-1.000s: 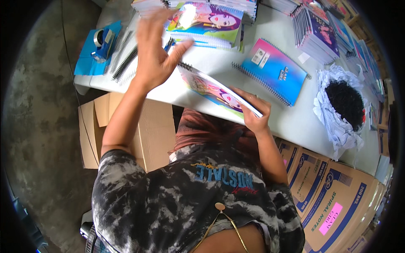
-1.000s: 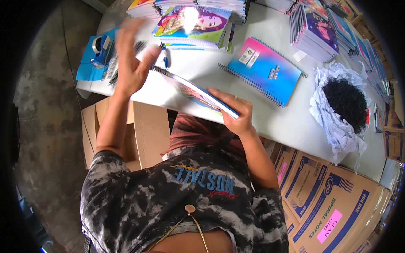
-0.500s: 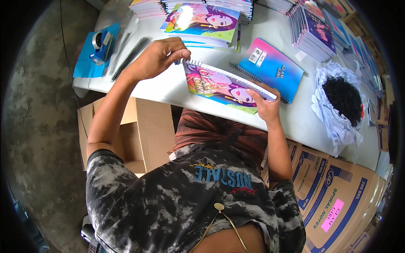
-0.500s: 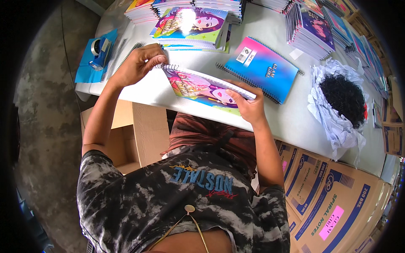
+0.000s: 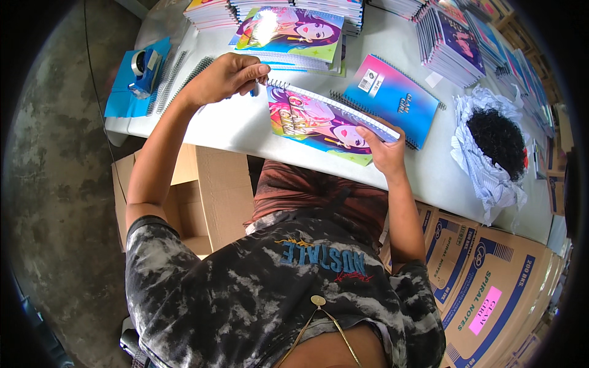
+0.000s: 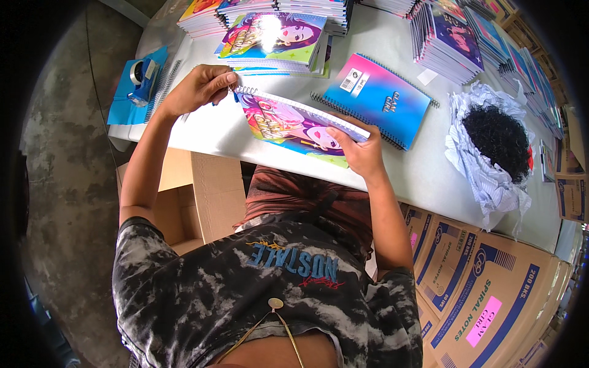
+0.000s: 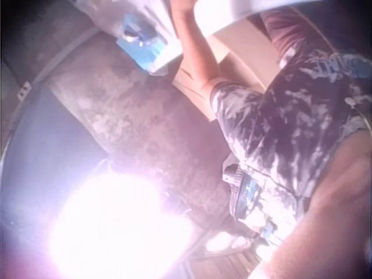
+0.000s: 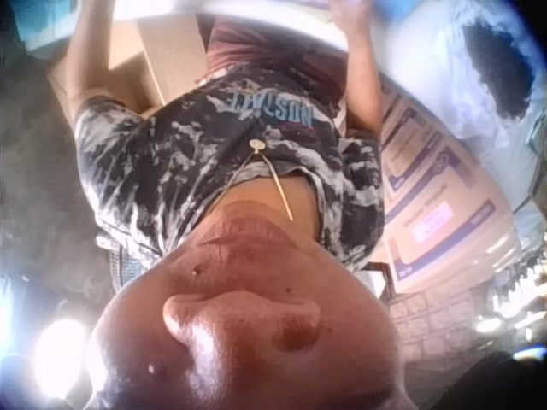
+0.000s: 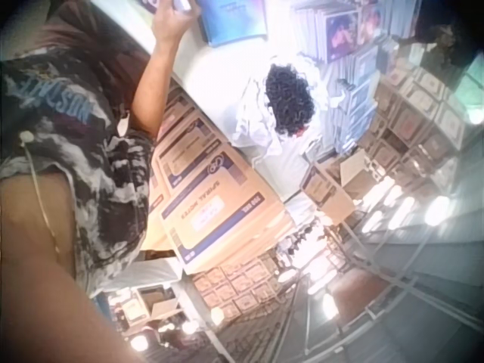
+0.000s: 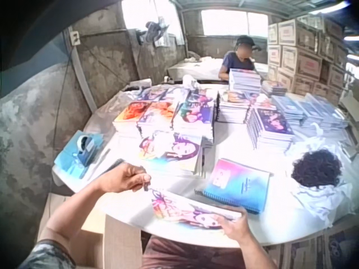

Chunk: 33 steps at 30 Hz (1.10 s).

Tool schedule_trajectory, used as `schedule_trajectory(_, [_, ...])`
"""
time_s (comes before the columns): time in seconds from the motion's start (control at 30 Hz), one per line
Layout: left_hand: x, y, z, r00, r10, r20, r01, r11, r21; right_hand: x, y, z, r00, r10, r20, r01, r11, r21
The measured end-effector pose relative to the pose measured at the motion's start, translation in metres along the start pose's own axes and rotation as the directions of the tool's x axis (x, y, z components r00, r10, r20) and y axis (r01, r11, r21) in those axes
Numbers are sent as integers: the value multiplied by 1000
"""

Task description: The person assembles spiral-bound notebooks by inserting metal spiral coils into pre-punched holes. They pick up each notebook, align the coil, and press it through the holes, then place the finished notebook into a stack. The process is repeated for multiple notebooks.

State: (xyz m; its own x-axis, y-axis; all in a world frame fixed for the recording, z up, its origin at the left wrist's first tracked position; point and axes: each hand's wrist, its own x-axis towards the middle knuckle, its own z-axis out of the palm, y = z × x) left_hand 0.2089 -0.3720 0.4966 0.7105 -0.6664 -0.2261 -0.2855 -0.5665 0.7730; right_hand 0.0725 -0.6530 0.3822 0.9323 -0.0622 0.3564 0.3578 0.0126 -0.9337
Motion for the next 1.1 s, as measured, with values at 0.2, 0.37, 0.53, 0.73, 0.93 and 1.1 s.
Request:
schedule_trajectory(0.2, [7,-3,6,878,454,-152,-411,877,247,1,3,1,998,47,-36,-46,998,37])
schedule_trajectory(0.37, [1,17,18,925,374,61,-316,674,667,-1,-7,5,1000,4,-2,-5,998,-58])
schedule_trajectory(0.53, [1,27,45,758,626,-185,-111,402,909,-1,-7,8,991,-122,44,128,976,-174])
schedule_trajectory(0.73, [-4,-66,117,619,783,-61,-243,265,933,-8,-5,20,959,-280,32,280,932,-230])
schedule_trajectory(0.93, [14,-73,117,552,665,-503,-208,694,689,-6,-10,37,915,-392,97,403,866,-295])
schedule_trajectory(1.1, [3,-44,120,267,932,-247,-221,309,925,-3,-2,31,893,-437,106,447,836,-319])
